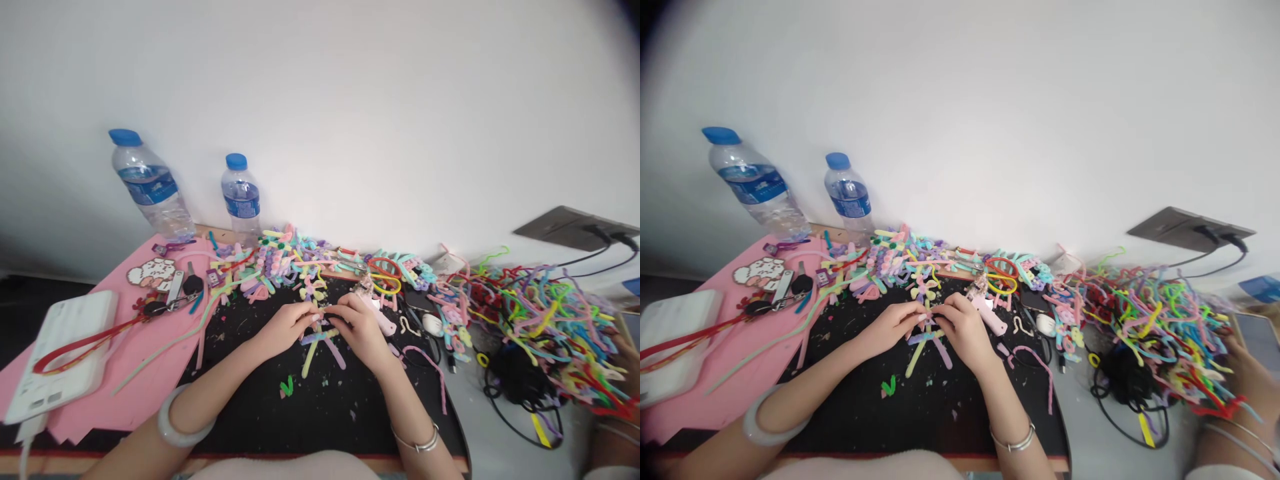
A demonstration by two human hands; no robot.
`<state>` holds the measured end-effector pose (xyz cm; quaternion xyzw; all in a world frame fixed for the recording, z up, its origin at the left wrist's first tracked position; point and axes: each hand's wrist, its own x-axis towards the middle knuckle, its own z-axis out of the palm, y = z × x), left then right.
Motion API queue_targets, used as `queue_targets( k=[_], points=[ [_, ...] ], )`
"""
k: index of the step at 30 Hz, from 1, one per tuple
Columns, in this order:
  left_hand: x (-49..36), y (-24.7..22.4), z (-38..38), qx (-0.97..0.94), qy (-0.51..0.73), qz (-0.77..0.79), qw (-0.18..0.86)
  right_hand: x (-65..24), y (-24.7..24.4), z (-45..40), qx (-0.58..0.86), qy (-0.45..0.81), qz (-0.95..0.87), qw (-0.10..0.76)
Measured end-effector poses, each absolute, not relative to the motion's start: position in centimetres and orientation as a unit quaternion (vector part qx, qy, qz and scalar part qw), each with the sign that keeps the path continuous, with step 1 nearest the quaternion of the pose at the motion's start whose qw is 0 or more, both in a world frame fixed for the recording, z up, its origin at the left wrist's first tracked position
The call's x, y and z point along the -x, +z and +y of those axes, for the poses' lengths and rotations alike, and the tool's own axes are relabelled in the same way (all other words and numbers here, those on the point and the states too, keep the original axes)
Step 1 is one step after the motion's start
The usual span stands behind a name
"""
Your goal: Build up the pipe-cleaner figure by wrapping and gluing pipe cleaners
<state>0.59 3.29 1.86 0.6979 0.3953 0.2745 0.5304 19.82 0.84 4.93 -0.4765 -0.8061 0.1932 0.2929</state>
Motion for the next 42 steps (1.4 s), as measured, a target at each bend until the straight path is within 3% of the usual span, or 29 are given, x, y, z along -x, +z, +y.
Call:
queue_targets(
  k=[21,31,42],
  points=[
    [-0.5,2.1,3.3,-0.714,0.263,0.404,0.507,-19.6,4.2,1.1,0.485,0.258,-0.775,0.313],
    [-0.6,1.6,3.4,-0.699,0.276,0.415,0.514,-20.1,3.5,0.9,0.480,0.262,-0.805,0.230],
    [-0.6,1.7,3.5,-0.694,0.273,0.415,0.521,-20.0,3.8,0.9,0.494,0.251,-0.806,0.207]
  ],
)
